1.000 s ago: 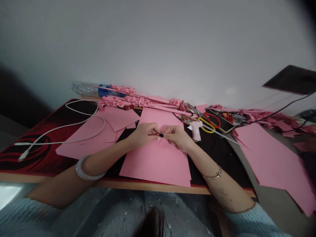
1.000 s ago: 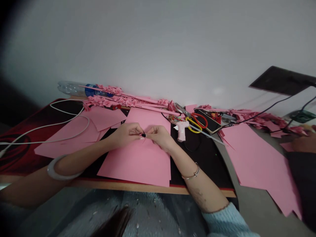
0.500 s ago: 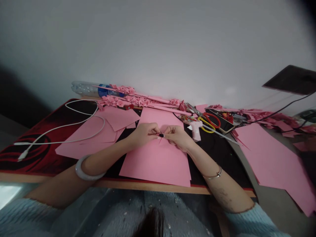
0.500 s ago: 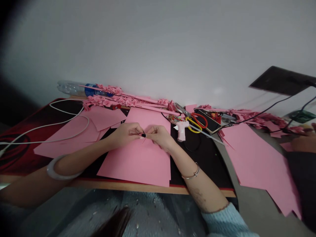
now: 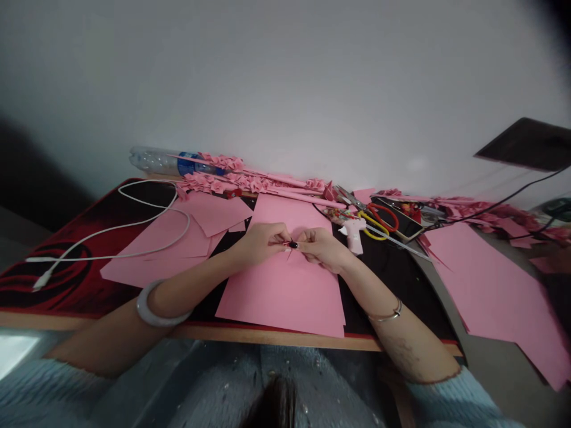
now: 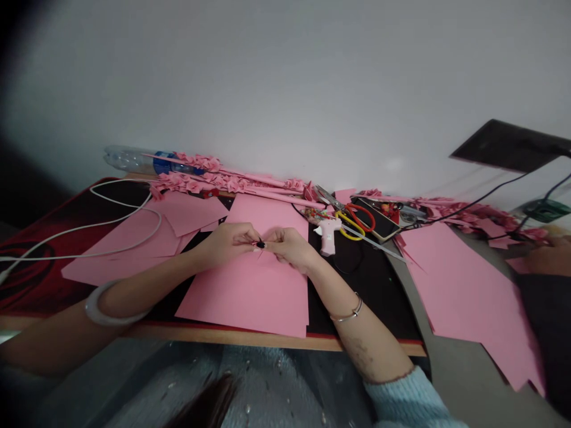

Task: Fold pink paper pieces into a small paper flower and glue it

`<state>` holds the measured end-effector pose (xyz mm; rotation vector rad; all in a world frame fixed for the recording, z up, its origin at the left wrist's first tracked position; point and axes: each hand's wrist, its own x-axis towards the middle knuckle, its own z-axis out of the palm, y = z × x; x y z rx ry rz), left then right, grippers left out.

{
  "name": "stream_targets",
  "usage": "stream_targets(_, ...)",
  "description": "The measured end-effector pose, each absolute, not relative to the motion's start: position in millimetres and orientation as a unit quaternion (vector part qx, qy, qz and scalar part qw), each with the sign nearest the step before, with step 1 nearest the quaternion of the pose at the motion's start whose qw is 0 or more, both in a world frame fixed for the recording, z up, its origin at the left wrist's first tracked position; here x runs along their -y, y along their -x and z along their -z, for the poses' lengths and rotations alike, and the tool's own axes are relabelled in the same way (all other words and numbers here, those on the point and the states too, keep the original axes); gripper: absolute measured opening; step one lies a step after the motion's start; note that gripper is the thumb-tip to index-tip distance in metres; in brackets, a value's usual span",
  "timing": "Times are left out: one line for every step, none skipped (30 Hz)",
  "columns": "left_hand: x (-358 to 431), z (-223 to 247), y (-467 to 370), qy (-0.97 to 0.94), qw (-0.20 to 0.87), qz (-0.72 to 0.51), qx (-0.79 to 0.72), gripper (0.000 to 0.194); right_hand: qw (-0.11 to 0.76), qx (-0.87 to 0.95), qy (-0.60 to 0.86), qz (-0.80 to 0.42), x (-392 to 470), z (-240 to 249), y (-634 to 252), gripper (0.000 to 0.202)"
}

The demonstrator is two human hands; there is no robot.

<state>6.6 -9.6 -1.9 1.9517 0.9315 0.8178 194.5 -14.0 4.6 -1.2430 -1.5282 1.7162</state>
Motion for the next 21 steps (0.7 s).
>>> stream_targets(9.6, 2.1, -6.9, -0.764, 0.417, -0.329, -0.366, 0.009, 0.271, 0.554, 0.449, -0.647, 13.7, -4.7, -194.3, 0.028)
stream_targets(9.5, 2.4, -7.3, -0.752, 0.435, -0.336, -0.364, 0.010, 0.285, 0.539, 0.436, -0.662, 13.3, -4.7, -194.0, 0.029)
stream_targets(9.3, 2.7, -7.8, -0.737, 0.455, -0.344, -0.363, 0.012, 0.303, 0.520, 0.423, -0.677, 12.9, -4.7, -193.7, 0.031)
stream_targets(9.0, 3.1, -8.2, -0.721, 0.474, -0.351, -0.363, 0.014, 0.320, 0.501, 0.411, -0.691, 12.5, -4.6, -193.5, 0.033)
stream_targets(8.6, 3.3, -8.7, -0.707, 0.491, -0.357, -0.363, 0.016, 0.335, 0.482, 0.403, -0.702, 12.1, -4.6, -193.4, 0.033)
stream_targets(8.0, 3.5, -9.1, -0.694, 0.506, -0.361, -0.364, 0.018, 0.346, 0.466, 0.400, -0.710, 11.7, -4.7, -193.3, 0.032)
stream_targets(7.4, 3.7, -9.5, -0.684, 0.517, -0.363, -0.364, 0.019, 0.353, 0.454, 0.402, -0.713, 11.4, -4.8, -193.3, 0.031)
stream_targets(6.8, 3.9, -9.7, -0.676, 0.526, -0.365, -0.366, 0.019, 0.358, 0.446, 0.403, -0.714, 11.3, -4.9, -193.4, 0.029)
stream_targets(6.2, 4.2, -9.9, -0.669, 0.533, -0.367, -0.366, 0.020, 0.362, 0.443, 0.403, -0.715, 11.2, -5.0, -193.4, 0.028)
stream_targets(5.7, 4.5, -10.0, -0.662, 0.540, -0.369, -0.366, 0.021, 0.365, 0.443, 0.399, -0.715, 11.2, -5.1, -193.3, 0.028)
stream_targets(5.4, 4.8, -10.0, -0.655, 0.547, -0.371, -0.366, 0.022, 0.367, 0.446, 0.392, -0.716, 11.4, -5.2, -193.1, 0.029)
stream_targets(5.2, 5.0, -9.9, -0.648, 0.553, -0.374, -0.365, 0.023, 0.368, 0.450, 0.384, -0.718, 11.6, -5.4, -192.9, 0.030)
stream_targets(5.2, 5.1, -9.9, -0.641, 0.562, -0.376, -0.364, 0.025, 0.367, 0.454, 0.378, -0.718, 11.8, -5.5, -192.6, 0.031)
stream_targets(5.4, 5.0, -9.7, -0.632, 0.571, -0.379, -0.362, 0.026, 0.367, 0.458, 0.375, -0.717, 12.1, -5.7, -192.3, 0.031)
stream_targets(5.8, 4.7, -9.6, -0.621, 0.582, -0.381, -0.360, 0.026, 0.368, 0.460, 0.375, -0.716, 12.3, -5.9, -192.0, 0.032)
stream_targets(6.2, 4.3, -9.5, -0.610, 0.594, -0.383, -0.359, 0.027, 0.370, 0.460, 0.376, -0.714, 12.5, -6.1, -191.7, 0.032)
stream_targets(6.6, 3.7, -9.3, -0.598, 0.605, -0.384, -0.358, 0.026, 0.372, 0.459, 0.377, -0.713, 12.7, -6.3, -191.4, 0.032)
stream_targets(7.0, 3.2, -9.2, -0.588, 0.615, -0.386, -0.357, 0.026, 0.375, 0.459, 0.377, -0.712, 12.8, -6.4, -191.3, 0.033)
stream_targets(7.2, 2.7, -9.1, -0.579, 0.622, -0.388, -0.356, 0.026, 0.377, 0.459, 0.376, -0.711, 12.9, -6.6, -191.1, 0.033)
stream_targets(7.2, 2.5, -8.9, -0.574, 0.627, -0.391, -0.353, 0.026, 0.379, 0.460, 0.375, -0.710, 13.0, -6.9, -191.0, 0.033)
stream_targets(7.2, 2.6, -8.9, -0.572, 0.629, -0.393, -0.350, 0.025, 0.380, 0.460, 0.374, -0.709, 13.1, -7.2, -190.9, 0.034)
